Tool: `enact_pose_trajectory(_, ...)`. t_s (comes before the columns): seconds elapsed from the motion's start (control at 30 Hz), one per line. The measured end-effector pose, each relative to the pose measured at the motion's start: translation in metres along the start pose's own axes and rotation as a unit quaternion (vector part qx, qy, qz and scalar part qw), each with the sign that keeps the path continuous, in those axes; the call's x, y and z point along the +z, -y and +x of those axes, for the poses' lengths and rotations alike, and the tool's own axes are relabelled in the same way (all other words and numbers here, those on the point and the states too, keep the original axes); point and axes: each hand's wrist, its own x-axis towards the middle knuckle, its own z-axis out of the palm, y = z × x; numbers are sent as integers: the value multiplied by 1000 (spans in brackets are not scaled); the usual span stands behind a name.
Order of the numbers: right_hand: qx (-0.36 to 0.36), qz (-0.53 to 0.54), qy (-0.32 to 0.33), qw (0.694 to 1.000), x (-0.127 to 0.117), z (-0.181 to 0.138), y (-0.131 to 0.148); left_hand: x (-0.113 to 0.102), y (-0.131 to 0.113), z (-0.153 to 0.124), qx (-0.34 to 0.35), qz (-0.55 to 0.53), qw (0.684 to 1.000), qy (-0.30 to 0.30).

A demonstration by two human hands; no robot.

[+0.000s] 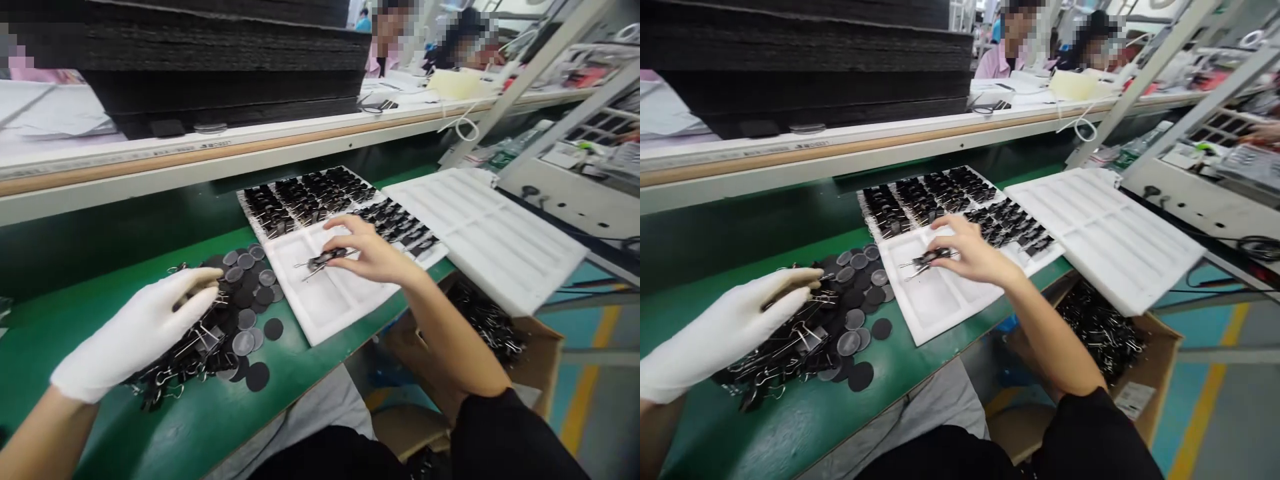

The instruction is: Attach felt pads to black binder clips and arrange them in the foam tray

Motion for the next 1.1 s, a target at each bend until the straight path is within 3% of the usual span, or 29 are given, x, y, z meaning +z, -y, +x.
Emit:
enact_pose_trajectory(0.1, 62, -79, 22, 995, -43, -47, -55, -1, 2, 2, -5, 14, 1000, 10)
enact_pose_trajectory(0.2, 144, -107, 33, 983, -68, -84, -102, 0, 2, 4, -14, 13, 1000, 11)
enact_pose_trajectory(0.3, 182, -112, 37, 976, -68, -105, -131, 3, 5, 5, -26, 12, 999, 15)
enact_pose_trajectory(0.4, 182, -127, 41, 974, -57, -112, -143, 5, 8, 6, -32, 16, 999, 23)
enact_pose_trajectory(0.63, 169, -184, 73, 965, -54, -107, -141, 5, 6, 3, -15, 21, 999, 40)
enact_pose_trajectory(0.87, 159, -213, 65, 962, -48, -107, -136, 3, 5, 0, -2, 15, 999, 33)
enact_pose_trajectory(1.0, 188, -188, 77, 961, -63, -100, -107, -7, 16, -8, 10, 30, 1000, 3)
enact_pose_trajectory(1.1, 124, -118, 47, 984, -68, -77, -63, -18, 25, -22, -8, 56, 996, -69)
